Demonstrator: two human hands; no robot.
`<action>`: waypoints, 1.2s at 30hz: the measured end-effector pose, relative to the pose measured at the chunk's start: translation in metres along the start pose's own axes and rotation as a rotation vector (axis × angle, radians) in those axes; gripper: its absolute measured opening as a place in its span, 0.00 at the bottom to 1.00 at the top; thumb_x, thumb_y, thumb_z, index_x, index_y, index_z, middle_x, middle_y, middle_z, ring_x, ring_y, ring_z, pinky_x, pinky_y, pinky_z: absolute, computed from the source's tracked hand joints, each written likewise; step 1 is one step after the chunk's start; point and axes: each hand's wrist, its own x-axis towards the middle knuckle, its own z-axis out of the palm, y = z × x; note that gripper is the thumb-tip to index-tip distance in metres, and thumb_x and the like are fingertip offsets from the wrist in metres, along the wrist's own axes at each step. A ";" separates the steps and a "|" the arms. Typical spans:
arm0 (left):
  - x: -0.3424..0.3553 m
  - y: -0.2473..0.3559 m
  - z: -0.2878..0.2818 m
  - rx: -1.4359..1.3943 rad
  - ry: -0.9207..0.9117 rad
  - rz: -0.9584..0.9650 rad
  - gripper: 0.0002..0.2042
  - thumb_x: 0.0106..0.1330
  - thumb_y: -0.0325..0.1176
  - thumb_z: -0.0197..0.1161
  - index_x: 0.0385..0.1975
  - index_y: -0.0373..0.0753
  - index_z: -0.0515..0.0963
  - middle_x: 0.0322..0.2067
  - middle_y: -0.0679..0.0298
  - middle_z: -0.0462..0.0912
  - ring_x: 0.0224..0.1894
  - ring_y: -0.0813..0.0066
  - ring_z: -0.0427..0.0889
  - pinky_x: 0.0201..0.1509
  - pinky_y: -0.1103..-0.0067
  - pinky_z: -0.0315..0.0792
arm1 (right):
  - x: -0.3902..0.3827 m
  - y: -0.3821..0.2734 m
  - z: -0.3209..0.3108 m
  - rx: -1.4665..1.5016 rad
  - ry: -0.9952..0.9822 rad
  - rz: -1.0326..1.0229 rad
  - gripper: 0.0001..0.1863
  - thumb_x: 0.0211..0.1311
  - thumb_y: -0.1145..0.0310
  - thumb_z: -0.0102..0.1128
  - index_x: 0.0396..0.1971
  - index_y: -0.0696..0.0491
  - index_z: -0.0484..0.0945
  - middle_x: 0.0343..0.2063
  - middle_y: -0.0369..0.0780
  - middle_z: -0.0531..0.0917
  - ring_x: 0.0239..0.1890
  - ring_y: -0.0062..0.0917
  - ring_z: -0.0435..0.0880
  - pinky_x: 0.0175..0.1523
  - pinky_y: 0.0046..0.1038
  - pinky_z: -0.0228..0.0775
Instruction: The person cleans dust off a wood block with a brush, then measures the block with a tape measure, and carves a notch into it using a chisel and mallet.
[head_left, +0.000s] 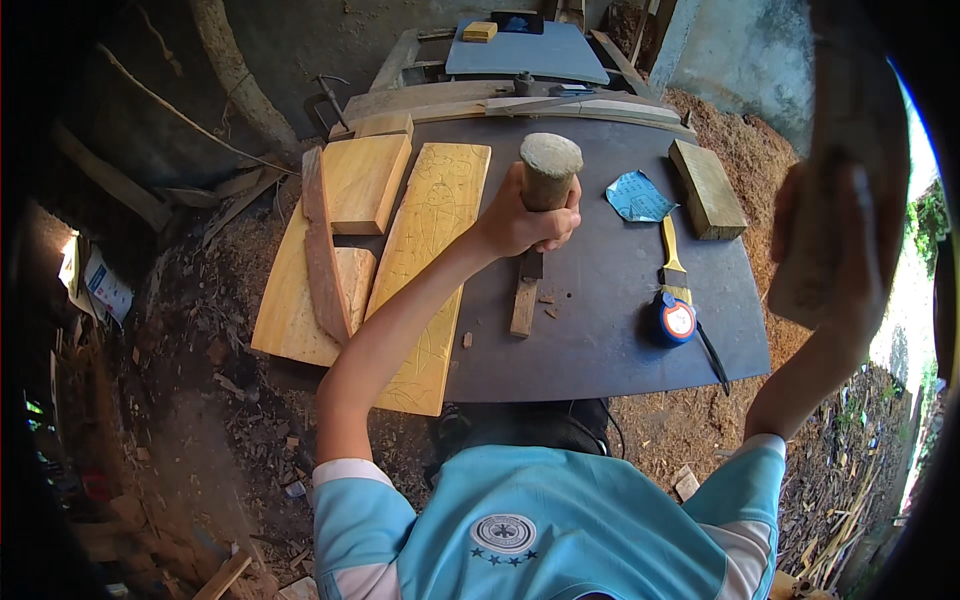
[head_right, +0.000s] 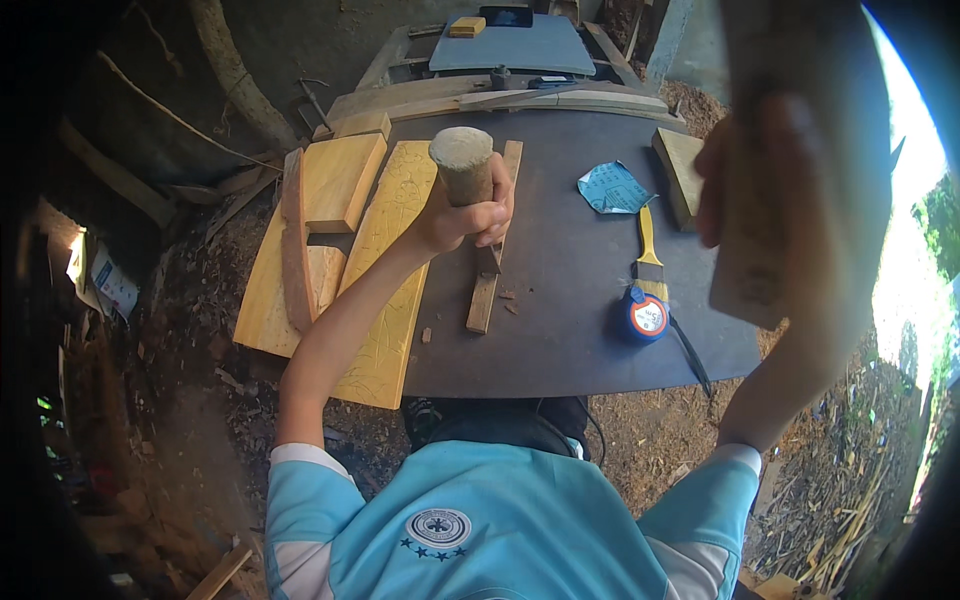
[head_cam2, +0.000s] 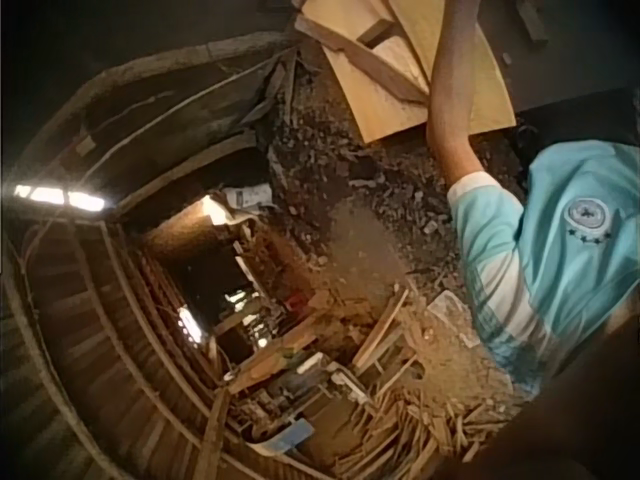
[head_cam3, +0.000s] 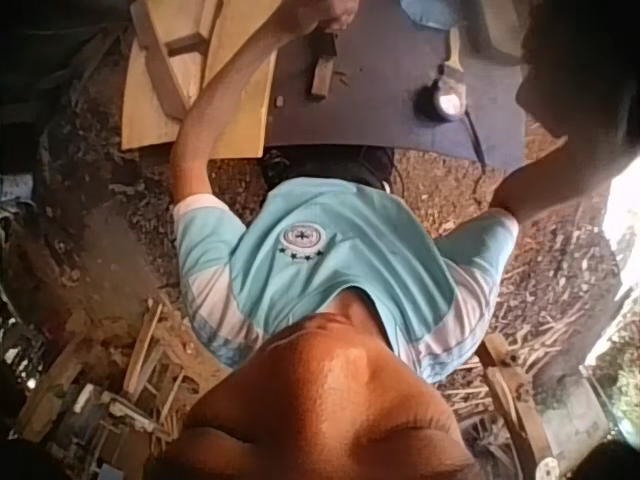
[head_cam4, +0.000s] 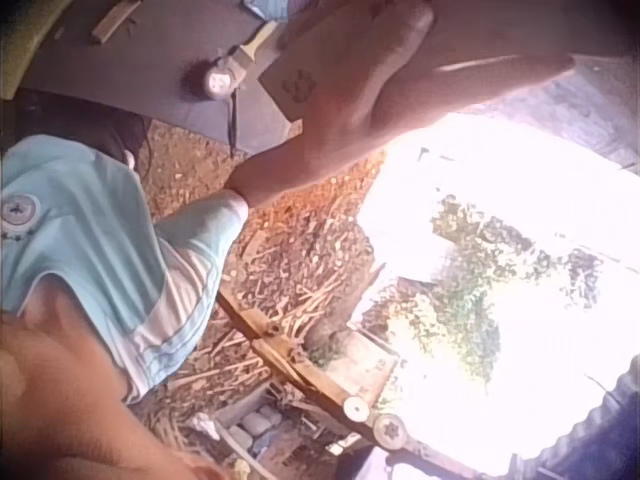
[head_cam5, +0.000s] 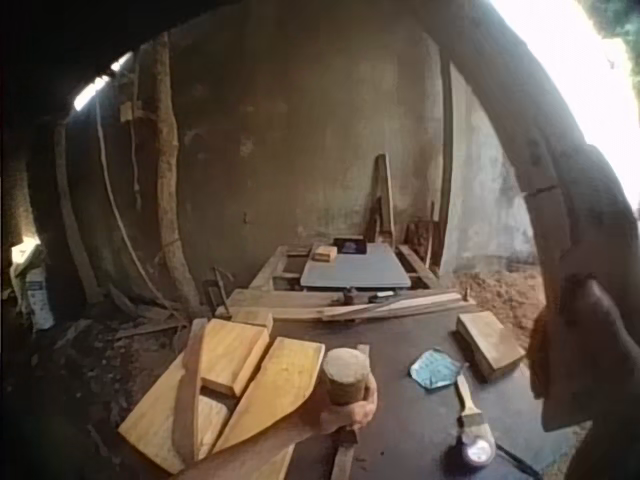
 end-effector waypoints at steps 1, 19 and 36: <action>0.000 0.000 -0.001 0.002 0.002 -0.003 0.06 0.51 0.22 0.57 0.20 0.36 0.66 0.09 0.68 0.67 0.10 0.83 0.67 0.12 0.84 0.60 | 0.009 -0.004 -0.016 0.004 -0.001 0.002 0.21 0.59 0.58 0.51 0.46 0.59 0.70 0.16 0.44 0.76 0.14 0.24 0.72 0.17 0.22 0.62; 0.003 -0.001 -0.001 -0.024 0.002 0.030 0.05 0.52 0.21 0.57 0.20 0.36 0.67 0.10 0.68 0.68 0.10 0.83 0.68 0.12 0.85 0.61 | 0.037 -0.041 -0.023 -0.241 -0.180 0.116 0.10 0.56 0.70 0.55 0.37 0.55 0.70 0.25 0.40 0.77 0.16 0.18 0.73 0.20 0.11 0.62; 0.009 0.006 -0.006 0.044 -0.033 -0.094 0.07 0.52 0.28 0.56 0.22 0.39 0.63 0.14 0.65 0.66 0.12 0.80 0.64 0.16 0.81 0.62 | 0.058 -0.009 -0.008 0.180 0.121 -0.129 0.17 0.61 0.58 0.53 0.35 0.59 0.75 0.23 0.42 0.79 0.16 0.22 0.74 0.23 0.21 0.70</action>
